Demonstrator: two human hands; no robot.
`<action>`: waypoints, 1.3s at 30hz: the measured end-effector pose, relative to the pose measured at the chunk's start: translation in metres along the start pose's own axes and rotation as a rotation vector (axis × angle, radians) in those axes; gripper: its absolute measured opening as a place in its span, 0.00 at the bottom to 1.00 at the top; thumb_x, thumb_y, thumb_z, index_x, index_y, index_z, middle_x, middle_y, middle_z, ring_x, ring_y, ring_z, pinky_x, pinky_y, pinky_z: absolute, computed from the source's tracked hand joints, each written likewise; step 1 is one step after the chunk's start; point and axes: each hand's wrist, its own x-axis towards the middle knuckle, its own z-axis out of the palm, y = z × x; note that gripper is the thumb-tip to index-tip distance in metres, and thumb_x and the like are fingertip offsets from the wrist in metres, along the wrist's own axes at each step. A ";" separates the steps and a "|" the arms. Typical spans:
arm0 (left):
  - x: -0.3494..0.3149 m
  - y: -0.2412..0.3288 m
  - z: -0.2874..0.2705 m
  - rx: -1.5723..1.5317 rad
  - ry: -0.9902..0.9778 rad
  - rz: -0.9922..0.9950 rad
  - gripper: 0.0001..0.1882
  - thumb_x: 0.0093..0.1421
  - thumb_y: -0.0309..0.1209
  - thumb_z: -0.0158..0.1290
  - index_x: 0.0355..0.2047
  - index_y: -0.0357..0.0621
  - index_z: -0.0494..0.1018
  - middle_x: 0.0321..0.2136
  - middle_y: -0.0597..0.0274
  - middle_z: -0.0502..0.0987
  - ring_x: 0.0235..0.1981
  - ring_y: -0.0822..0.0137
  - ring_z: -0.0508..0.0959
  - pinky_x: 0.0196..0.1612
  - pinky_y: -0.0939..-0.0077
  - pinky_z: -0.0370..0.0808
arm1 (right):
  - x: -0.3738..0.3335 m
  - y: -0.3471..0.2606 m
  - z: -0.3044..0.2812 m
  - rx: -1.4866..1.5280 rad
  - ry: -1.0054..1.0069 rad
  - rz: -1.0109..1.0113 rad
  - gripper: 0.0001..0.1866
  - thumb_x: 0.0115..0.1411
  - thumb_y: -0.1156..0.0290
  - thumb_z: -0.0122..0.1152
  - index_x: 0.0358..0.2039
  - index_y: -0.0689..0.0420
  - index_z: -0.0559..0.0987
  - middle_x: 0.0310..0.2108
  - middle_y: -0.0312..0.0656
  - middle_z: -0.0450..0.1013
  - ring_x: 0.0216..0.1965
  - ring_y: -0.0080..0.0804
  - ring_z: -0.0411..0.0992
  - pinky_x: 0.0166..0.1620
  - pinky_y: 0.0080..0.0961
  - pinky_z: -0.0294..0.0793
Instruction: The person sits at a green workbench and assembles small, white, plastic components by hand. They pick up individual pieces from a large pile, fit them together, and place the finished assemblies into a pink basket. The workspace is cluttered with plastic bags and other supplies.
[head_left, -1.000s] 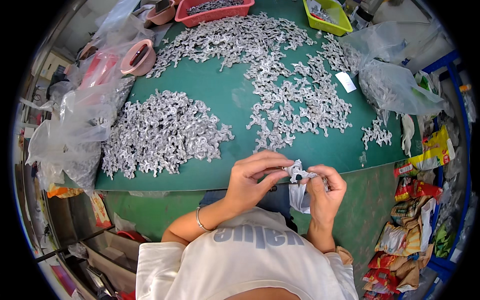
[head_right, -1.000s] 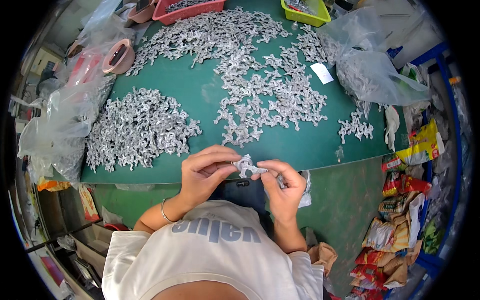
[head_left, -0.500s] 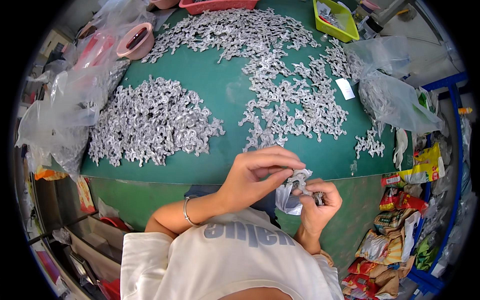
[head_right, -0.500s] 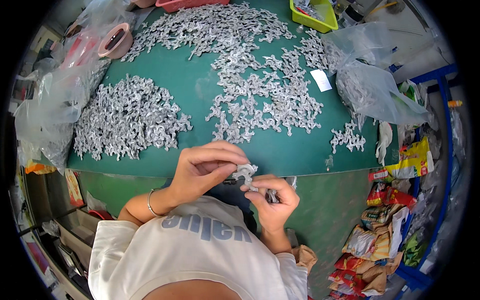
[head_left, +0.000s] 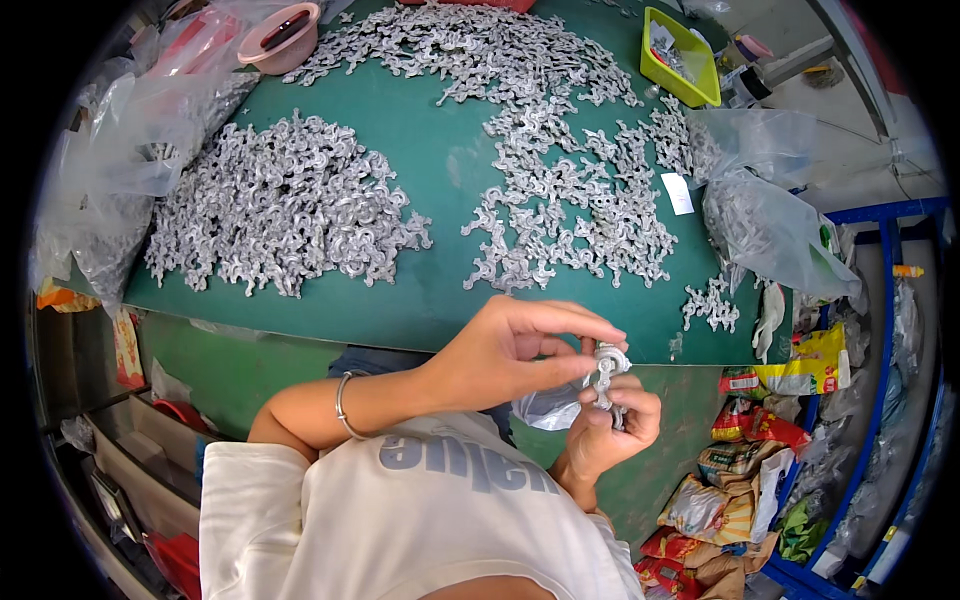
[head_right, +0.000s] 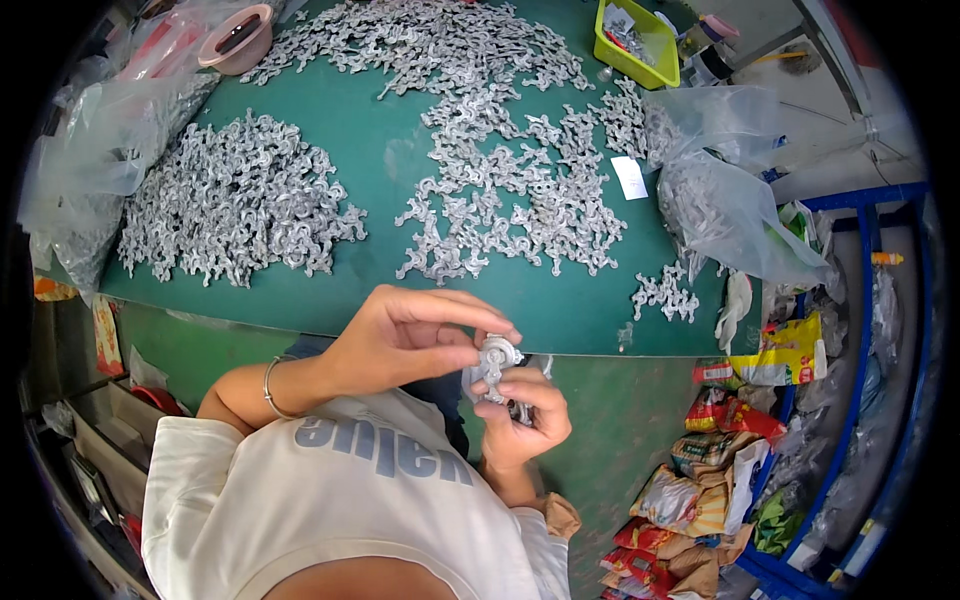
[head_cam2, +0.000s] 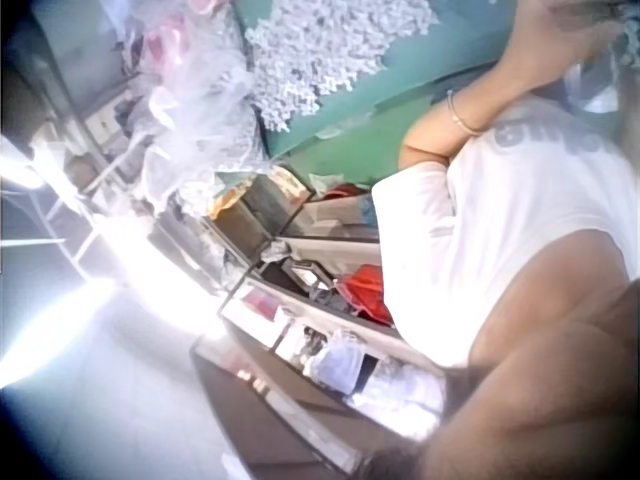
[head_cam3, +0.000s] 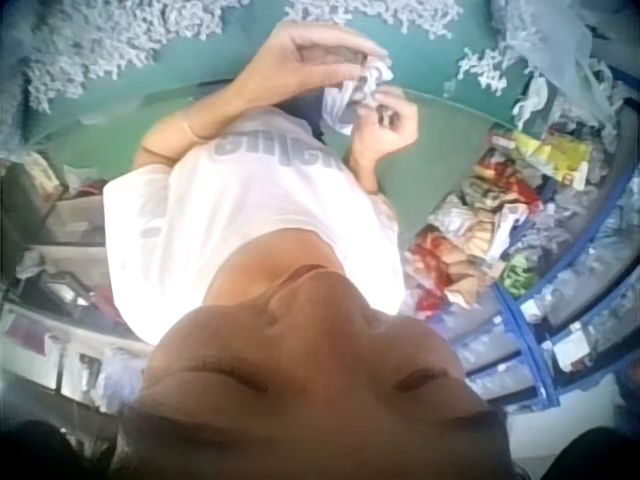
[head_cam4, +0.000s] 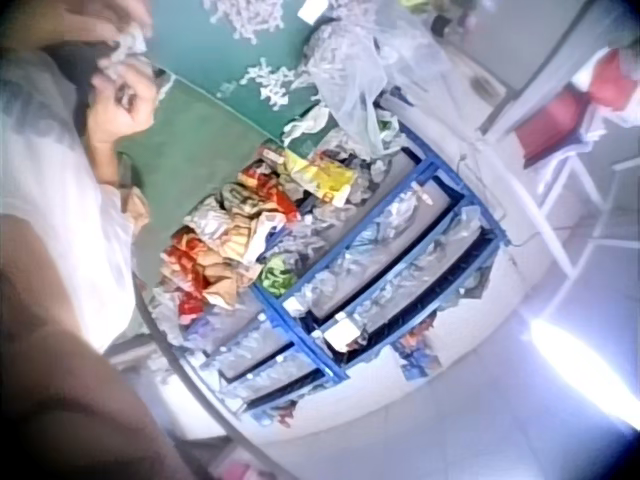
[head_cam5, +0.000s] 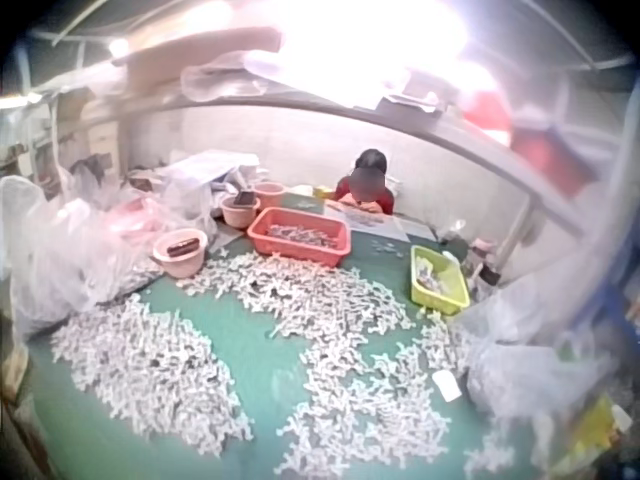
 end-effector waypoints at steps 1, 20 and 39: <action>0.000 -0.001 0.002 0.016 0.002 0.024 0.15 0.51 0.12 0.46 0.41 0.30 0.70 0.39 0.52 0.71 0.40 0.70 0.71 0.41 0.79 0.70 | 0.000 0.000 0.003 0.023 0.019 -0.011 0.14 0.40 0.77 0.68 0.27 0.61 0.71 0.22 0.44 0.72 0.25 0.27 0.71 0.27 0.18 0.68; -0.007 0.011 0.005 0.410 0.121 0.165 0.21 0.44 0.16 0.57 0.42 0.36 0.70 0.34 0.60 0.71 0.34 0.73 0.71 0.32 0.83 0.70 | 0.007 -0.015 0.003 0.146 0.020 0.481 0.19 0.53 0.73 0.54 0.44 0.69 0.66 0.22 0.37 0.69 0.17 0.12 0.58 0.20 0.10 0.54; -0.022 0.018 0.008 0.427 0.065 0.104 0.16 0.41 0.15 0.59 0.33 0.32 0.73 0.28 0.59 0.71 0.27 0.73 0.73 0.30 0.83 0.72 | 0.008 -0.021 0.006 0.027 -0.082 0.364 0.17 0.55 0.66 0.55 0.40 0.66 0.71 0.21 0.35 0.69 0.19 0.12 0.59 0.22 0.09 0.53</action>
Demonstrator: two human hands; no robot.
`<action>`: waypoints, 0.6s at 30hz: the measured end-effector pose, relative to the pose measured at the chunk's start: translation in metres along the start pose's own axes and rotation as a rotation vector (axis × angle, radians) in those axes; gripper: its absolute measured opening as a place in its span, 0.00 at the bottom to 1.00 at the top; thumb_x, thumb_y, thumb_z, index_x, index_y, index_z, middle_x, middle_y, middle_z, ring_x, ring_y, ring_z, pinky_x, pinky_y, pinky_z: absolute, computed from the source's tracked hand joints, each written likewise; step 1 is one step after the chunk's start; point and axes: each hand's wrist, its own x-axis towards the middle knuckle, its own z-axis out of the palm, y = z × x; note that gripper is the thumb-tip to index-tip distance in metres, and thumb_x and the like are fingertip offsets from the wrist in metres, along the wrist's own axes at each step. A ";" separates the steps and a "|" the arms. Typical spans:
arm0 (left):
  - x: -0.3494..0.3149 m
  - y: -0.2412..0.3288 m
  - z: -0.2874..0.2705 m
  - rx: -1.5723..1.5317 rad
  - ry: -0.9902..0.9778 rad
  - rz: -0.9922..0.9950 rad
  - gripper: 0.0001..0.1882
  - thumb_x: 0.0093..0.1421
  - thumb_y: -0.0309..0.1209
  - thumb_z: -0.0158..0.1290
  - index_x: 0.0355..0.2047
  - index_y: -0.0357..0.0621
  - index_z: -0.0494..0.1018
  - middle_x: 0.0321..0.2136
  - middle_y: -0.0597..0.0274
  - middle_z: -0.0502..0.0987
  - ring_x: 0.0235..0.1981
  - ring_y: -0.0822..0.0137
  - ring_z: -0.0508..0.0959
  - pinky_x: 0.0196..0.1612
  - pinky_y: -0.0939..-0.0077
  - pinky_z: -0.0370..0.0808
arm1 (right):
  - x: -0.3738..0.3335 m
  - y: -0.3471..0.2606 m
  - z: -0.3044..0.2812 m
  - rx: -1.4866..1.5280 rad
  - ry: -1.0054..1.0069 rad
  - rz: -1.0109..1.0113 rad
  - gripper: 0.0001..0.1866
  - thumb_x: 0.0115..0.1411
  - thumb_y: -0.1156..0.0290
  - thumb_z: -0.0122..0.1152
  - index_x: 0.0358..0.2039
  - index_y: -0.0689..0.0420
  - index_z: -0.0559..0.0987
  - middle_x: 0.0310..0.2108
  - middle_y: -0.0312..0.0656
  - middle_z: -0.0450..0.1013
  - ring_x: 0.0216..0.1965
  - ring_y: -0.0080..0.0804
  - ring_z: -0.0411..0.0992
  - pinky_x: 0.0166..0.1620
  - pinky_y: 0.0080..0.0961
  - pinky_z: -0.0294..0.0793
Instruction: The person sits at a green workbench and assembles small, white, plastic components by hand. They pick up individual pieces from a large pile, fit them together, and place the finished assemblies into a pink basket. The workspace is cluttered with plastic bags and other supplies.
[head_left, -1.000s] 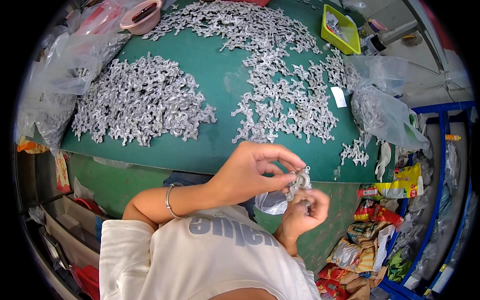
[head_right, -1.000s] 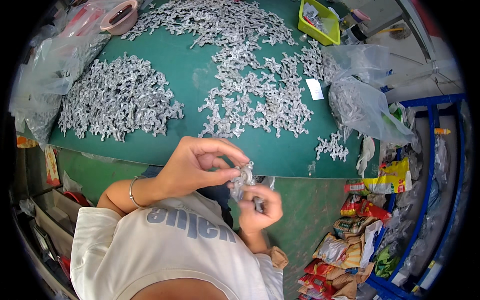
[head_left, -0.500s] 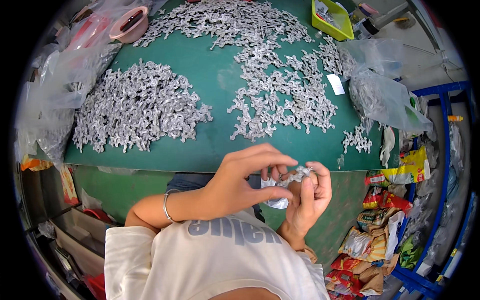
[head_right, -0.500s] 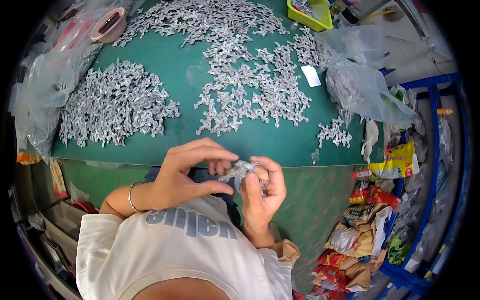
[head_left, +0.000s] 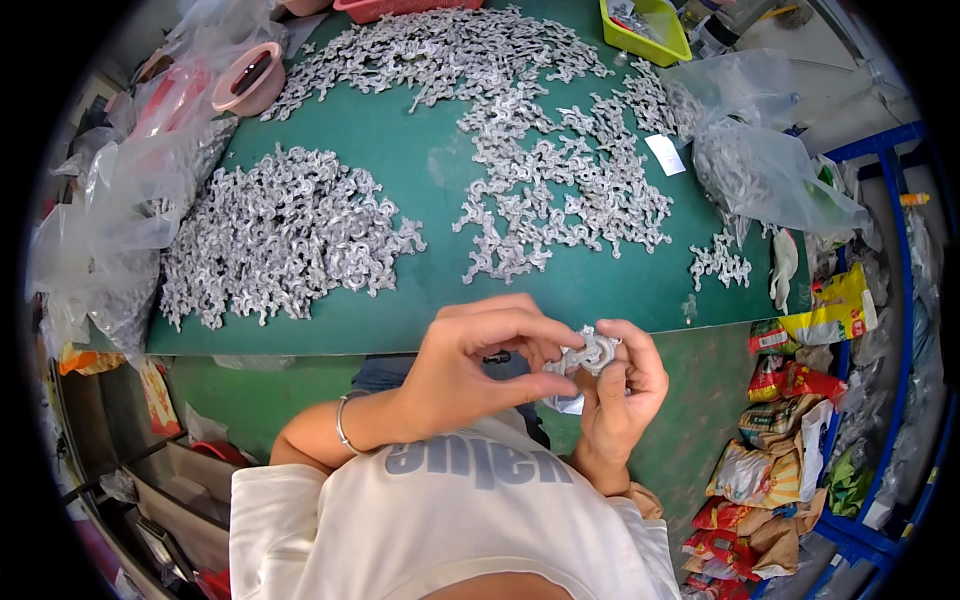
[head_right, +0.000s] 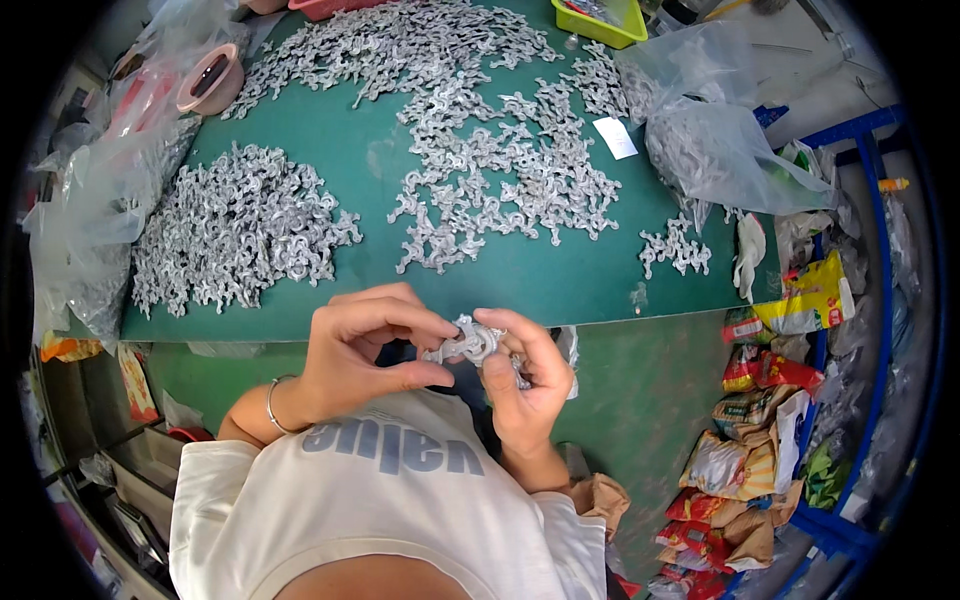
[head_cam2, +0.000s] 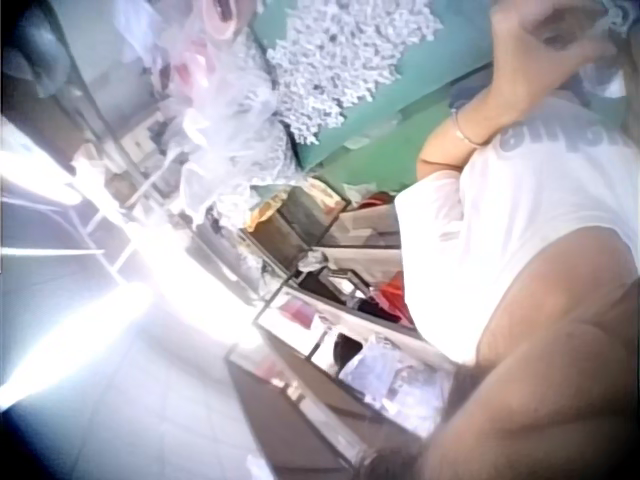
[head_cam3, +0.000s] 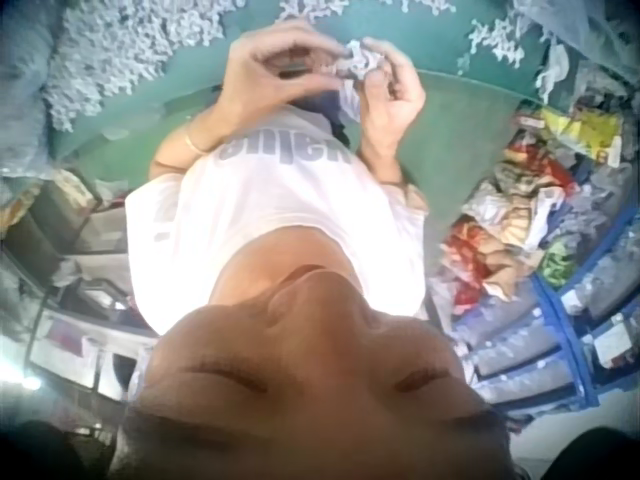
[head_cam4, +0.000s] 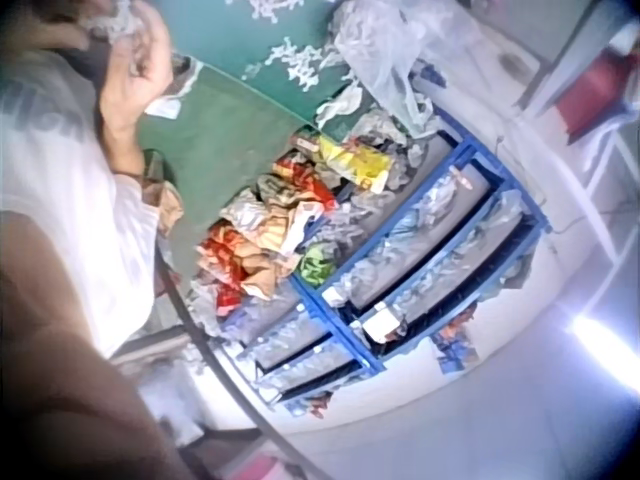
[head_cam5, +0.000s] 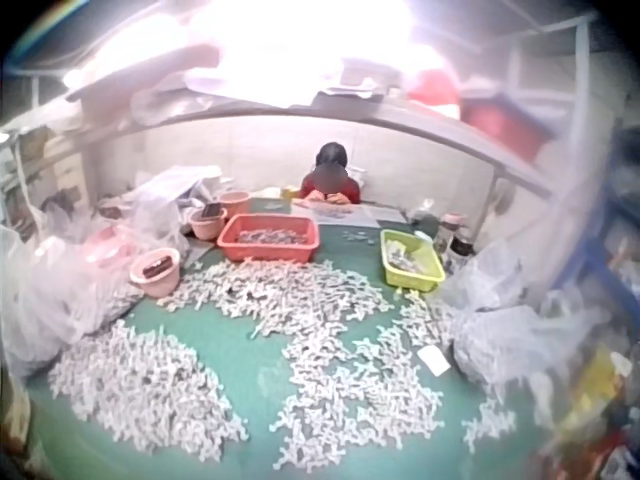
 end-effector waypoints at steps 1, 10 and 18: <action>-0.001 0.000 0.002 0.012 0.010 0.024 0.16 0.41 0.16 0.59 0.33 0.34 0.74 0.27 0.60 0.72 0.27 0.74 0.73 0.29 0.83 0.72 | -0.001 -0.001 -0.001 0.030 -0.015 0.027 0.17 0.55 0.67 0.54 0.41 0.66 0.70 0.22 0.35 0.70 0.19 0.12 0.59 0.22 0.10 0.54; -0.004 0.005 0.008 -0.173 0.047 -0.061 0.24 0.42 0.16 0.60 0.42 0.33 0.68 0.23 0.64 0.71 0.28 0.76 0.72 0.36 0.80 0.72 | 0.001 -0.007 0.002 -0.007 -0.051 0.036 0.20 0.56 0.62 0.54 0.41 0.67 0.70 0.19 0.32 0.66 0.19 0.12 0.59 0.24 0.10 0.57; -0.009 0.004 0.010 -0.048 -0.003 -0.013 0.25 0.41 0.16 0.60 0.43 0.32 0.67 0.26 0.62 0.71 0.28 0.76 0.72 0.36 0.80 0.73 | 0.002 -0.006 -0.003 0.068 -0.147 0.035 0.19 0.58 0.62 0.51 0.41 0.67 0.70 0.17 0.30 0.63 0.17 0.11 0.57 0.23 0.11 0.59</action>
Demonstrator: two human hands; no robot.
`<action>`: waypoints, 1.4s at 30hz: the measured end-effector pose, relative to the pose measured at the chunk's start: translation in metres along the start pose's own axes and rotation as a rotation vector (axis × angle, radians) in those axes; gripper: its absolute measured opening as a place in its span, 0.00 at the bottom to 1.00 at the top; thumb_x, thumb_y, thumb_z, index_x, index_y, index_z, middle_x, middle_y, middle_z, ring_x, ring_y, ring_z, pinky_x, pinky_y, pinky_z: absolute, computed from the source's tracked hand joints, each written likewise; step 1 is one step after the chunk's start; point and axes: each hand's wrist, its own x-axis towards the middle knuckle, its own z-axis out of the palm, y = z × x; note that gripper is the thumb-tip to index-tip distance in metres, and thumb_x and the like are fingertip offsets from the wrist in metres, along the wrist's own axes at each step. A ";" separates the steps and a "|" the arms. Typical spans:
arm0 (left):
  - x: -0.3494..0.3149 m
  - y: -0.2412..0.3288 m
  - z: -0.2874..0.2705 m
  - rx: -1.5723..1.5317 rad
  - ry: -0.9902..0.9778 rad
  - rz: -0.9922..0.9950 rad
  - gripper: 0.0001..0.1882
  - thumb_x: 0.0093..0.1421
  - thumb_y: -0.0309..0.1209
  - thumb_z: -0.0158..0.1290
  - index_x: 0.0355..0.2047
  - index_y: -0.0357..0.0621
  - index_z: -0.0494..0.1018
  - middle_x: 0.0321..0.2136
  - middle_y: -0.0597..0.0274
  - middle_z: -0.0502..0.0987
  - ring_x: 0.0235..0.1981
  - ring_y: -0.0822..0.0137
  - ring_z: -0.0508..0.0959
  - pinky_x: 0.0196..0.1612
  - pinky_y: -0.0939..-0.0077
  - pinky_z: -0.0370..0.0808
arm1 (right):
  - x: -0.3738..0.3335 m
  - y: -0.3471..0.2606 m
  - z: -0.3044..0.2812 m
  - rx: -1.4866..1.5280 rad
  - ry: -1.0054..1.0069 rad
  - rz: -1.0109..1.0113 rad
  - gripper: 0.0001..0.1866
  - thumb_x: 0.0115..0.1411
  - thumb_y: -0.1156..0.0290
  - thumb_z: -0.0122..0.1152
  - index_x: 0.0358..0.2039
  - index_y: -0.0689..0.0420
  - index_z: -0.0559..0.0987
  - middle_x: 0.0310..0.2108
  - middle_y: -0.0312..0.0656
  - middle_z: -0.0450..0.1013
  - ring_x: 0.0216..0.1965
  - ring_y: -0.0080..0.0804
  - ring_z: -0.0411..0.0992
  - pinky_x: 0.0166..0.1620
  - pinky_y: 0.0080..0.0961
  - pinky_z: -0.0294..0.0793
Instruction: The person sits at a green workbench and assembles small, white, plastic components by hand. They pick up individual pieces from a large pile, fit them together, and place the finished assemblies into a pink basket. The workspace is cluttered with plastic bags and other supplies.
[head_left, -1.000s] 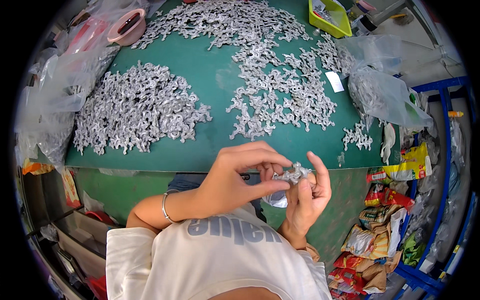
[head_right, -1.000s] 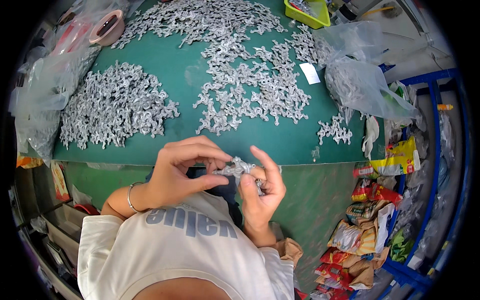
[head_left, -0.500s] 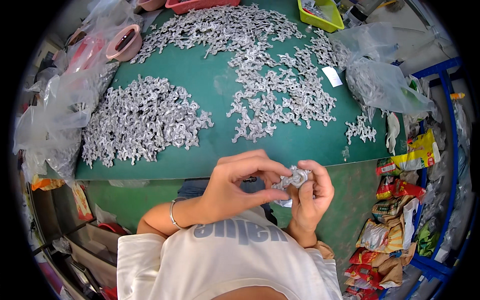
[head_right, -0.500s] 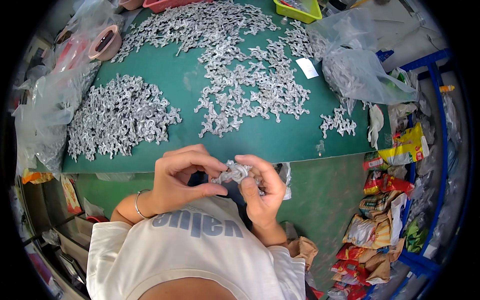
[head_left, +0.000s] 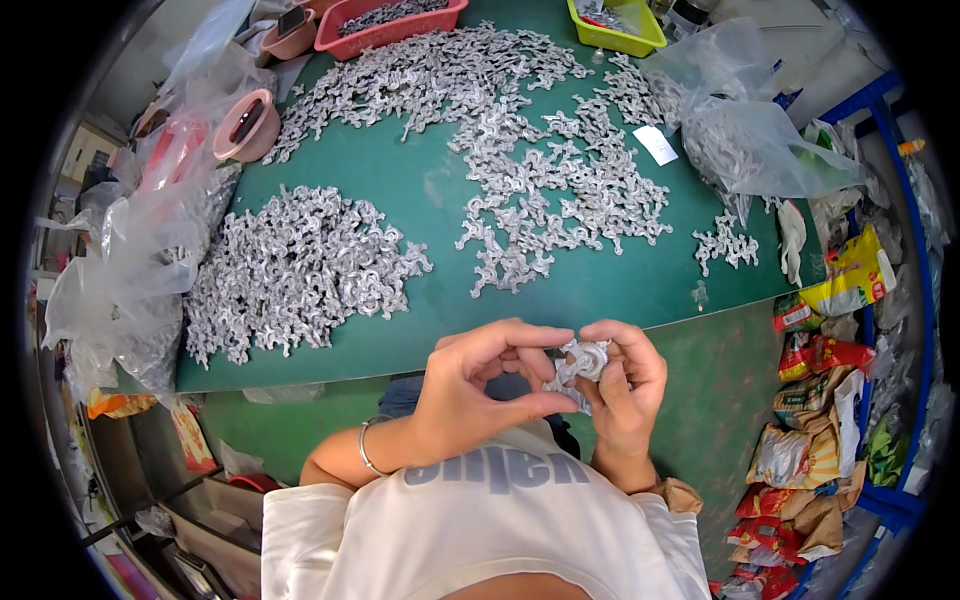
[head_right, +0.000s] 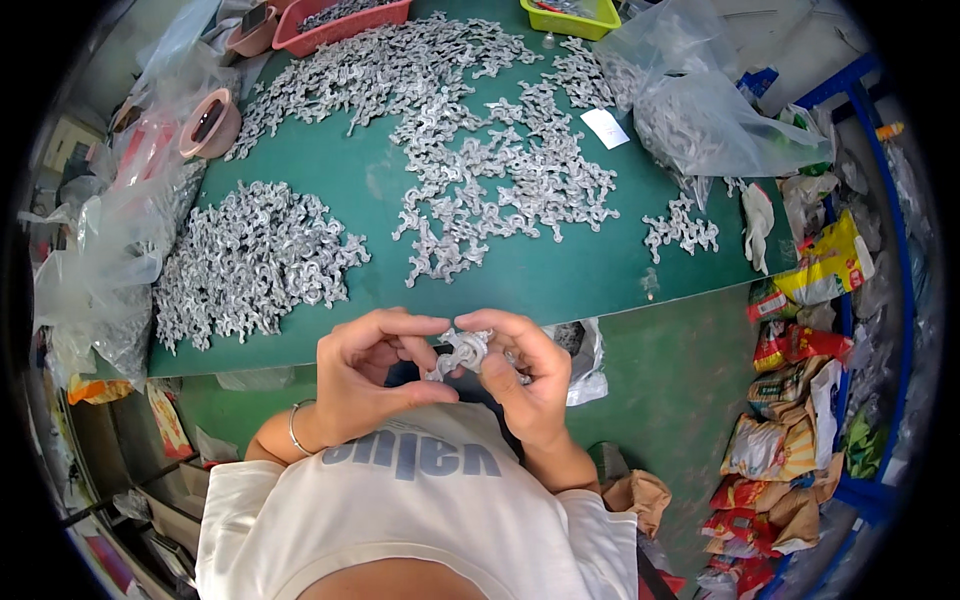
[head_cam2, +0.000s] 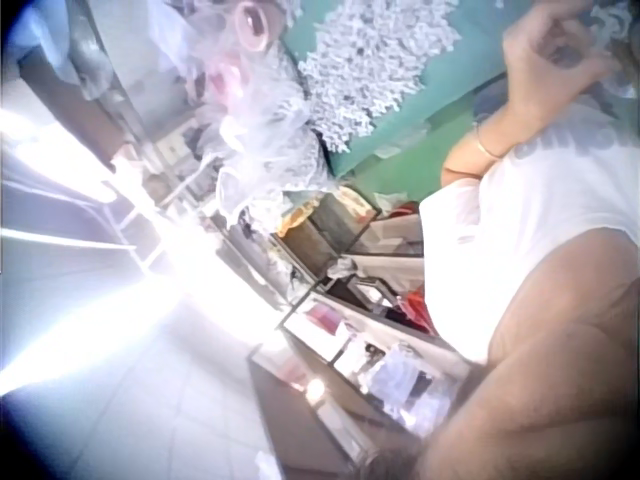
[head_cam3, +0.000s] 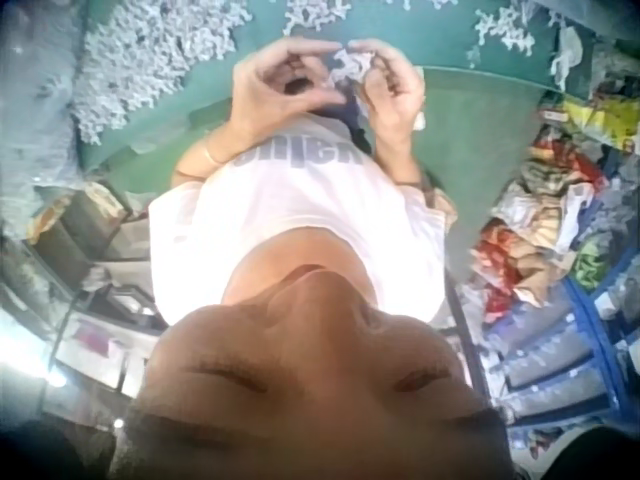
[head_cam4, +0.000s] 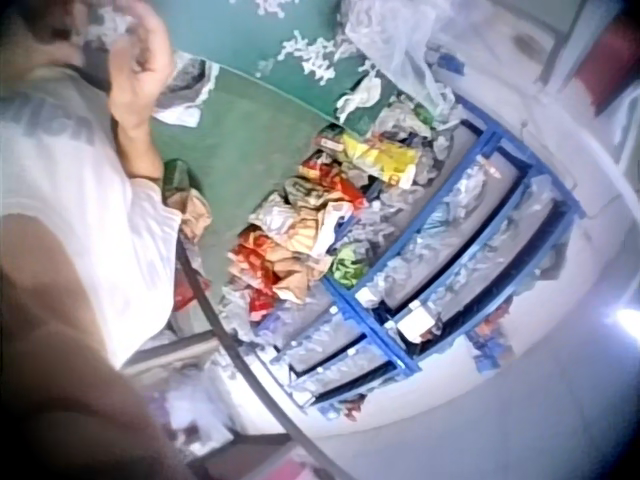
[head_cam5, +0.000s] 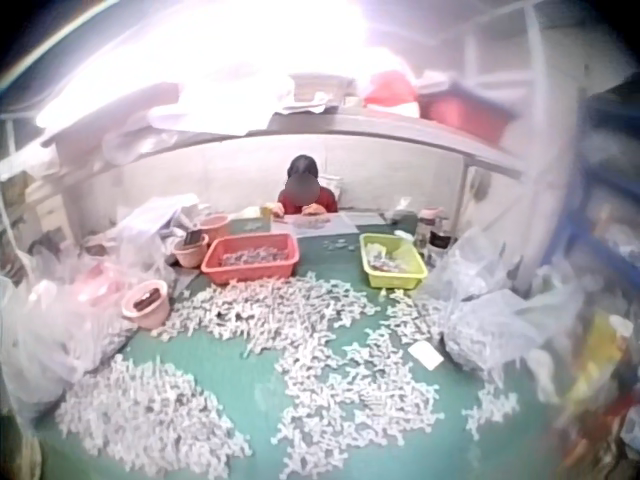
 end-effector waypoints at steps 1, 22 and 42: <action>0.000 0.001 0.000 0.009 -0.003 0.013 0.25 0.41 0.16 0.60 0.43 0.32 0.67 0.26 0.62 0.71 0.28 0.76 0.72 0.35 0.81 0.73 | 0.000 -0.002 -0.001 0.003 -0.015 0.014 0.19 0.58 0.63 0.50 0.41 0.66 0.70 0.16 0.30 0.63 0.16 0.11 0.57 0.23 0.11 0.59; -0.003 -0.005 0.011 -0.069 0.046 0.024 0.25 0.41 0.15 0.60 0.42 0.32 0.66 0.26 0.61 0.72 0.29 0.74 0.73 0.37 0.78 0.74 | 0.002 -0.010 0.001 0.187 -0.064 0.087 0.18 0.60 0.64 0.45 0.43 0.66 0.67 0.17 0.30 0.62 0.12 0.09 0.51 0.23 0.10 0.58; 0.021 0.007 0.021 -0.336 -0.113 -0.383 0.09 0.57 0.25 0.48 0.35 0.29 0.70 0.25 0.56 0.75 0.23 0.74 0.73 0.28 0.84 0.72 | 0.002 -0.016 -0.015 0.132 0.192 -0.199 0.10 0.56 0.71 0.54 0.22 0.60 0.66 0.16 0.36 0.64 0.15 0.14 0.59 0.19 0.11 0.55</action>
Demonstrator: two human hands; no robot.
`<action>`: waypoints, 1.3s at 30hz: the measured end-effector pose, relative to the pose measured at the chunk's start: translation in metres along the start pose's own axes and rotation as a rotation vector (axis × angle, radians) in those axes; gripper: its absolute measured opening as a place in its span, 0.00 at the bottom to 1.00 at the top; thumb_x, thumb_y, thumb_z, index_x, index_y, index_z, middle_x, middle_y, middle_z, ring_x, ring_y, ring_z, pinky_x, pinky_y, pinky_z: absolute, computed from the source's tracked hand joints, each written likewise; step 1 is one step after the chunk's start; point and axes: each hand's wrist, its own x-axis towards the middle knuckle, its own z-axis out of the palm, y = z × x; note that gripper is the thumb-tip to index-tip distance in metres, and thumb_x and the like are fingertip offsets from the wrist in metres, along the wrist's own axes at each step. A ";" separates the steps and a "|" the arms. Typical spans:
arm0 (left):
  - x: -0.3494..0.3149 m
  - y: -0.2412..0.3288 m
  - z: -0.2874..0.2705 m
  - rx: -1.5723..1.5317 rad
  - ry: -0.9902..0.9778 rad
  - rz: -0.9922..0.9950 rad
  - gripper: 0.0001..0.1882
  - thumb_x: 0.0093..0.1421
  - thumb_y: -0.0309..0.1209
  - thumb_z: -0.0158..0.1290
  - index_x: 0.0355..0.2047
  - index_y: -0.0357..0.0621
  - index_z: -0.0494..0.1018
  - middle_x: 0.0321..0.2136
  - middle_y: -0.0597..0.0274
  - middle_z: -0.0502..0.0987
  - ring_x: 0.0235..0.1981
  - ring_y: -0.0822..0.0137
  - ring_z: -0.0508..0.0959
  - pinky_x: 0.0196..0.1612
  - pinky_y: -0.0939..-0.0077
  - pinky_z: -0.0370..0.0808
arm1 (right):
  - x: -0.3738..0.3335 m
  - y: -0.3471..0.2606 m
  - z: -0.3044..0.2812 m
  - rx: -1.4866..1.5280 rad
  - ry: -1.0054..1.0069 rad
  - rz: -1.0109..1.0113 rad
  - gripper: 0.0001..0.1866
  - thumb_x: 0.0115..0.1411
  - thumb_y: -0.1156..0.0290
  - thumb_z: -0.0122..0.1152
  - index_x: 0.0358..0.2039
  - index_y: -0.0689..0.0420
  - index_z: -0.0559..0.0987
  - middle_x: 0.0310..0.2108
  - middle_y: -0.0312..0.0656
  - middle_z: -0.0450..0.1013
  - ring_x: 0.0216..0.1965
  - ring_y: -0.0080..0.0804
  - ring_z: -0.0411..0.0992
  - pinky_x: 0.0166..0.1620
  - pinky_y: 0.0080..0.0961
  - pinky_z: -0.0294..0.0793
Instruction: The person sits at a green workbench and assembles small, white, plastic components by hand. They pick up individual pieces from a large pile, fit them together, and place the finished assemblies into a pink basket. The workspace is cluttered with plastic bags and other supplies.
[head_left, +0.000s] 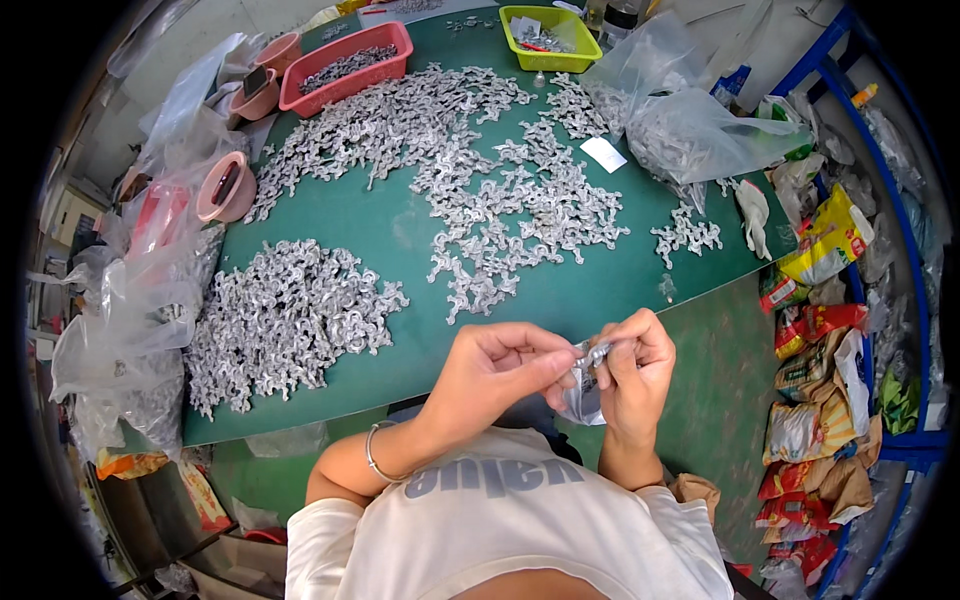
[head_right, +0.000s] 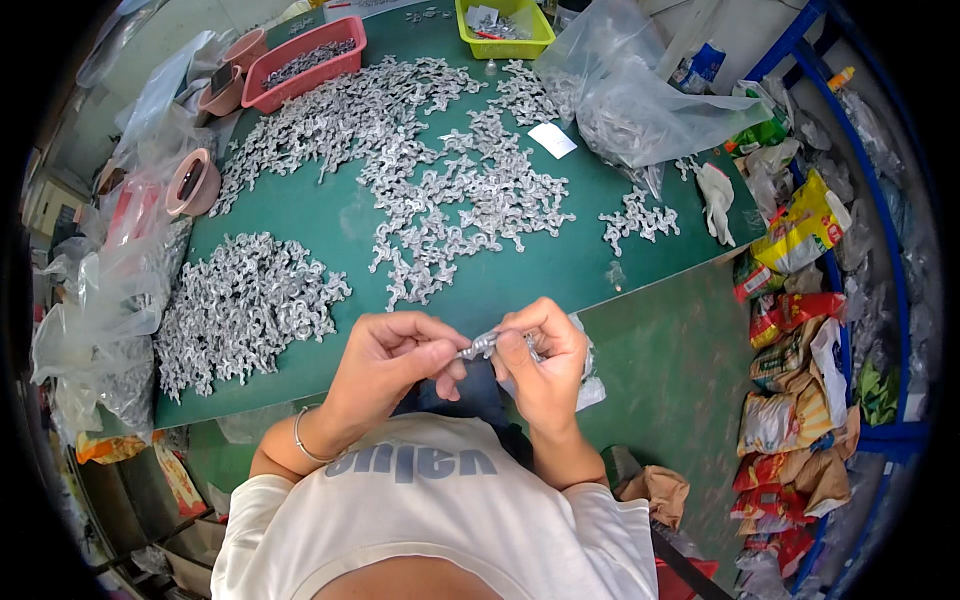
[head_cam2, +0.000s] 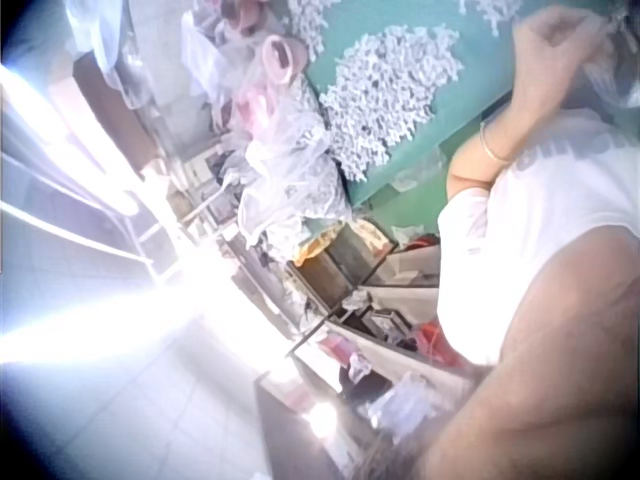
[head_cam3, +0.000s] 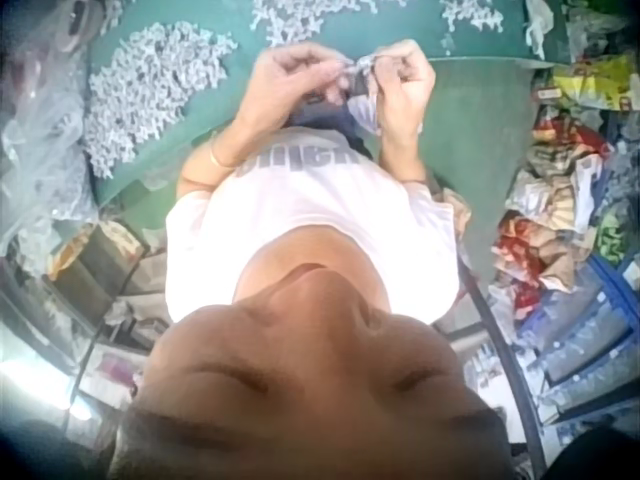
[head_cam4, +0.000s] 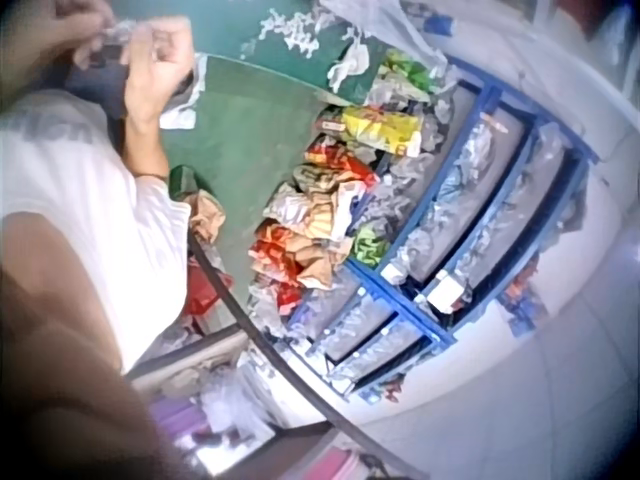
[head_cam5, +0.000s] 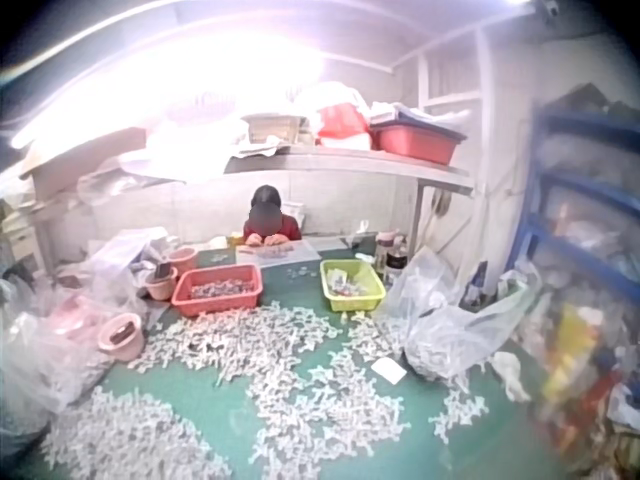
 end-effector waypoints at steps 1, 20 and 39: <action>-0.001 0.000 -0.001 -0.050 0.013 -0.042 0.10 0.57 0.25 0.47 0.35 0.29 0.70 0.25 0.55 0.75 0.23 0.74 0.74 0.28 0.83 0.72 | 0.000 0.000 0.001 -0.029 0.006 0.006 0.11 0.57 0.70 0.53 0.22 0.59 0.65 0.16 0.34 0.63 0.14 0.13 0.57 0.18 0.10 0.53; 0.015 -0.068 -0.062 0.805 0.415 0.265 0.13 0.51 0.22 0.53 0.38 0.33 0.69 0.30 0.56 0.76 0.32 0.67 0.75 0.36 0.78 0.71 | 0.014 0.059 -0.035 0.277 0.199 0.348 0.10 0.61 0.67 0.43 0.28 0.60 0.68 0.25 0.38 0.65 0.16 0.16 0.57 0.14 0.11 0.55; 0.046 -0.094 -0.108 1.453 0.522 0.336 0.22 0.44 0.26 0.57 0.42 0.42 0.67 0.44 0.54 0.63 0.47 0.56 0.61 0.48 0.62 0.55 | 0.041 0.120 -0.019 -1.439 -0.216 -0.035 0.09 0.46 0.74 0.58 0.31 0.58 0.74 0.25 0.41 0.69 0.27 0.45 0.70 0.28 0.37 0.67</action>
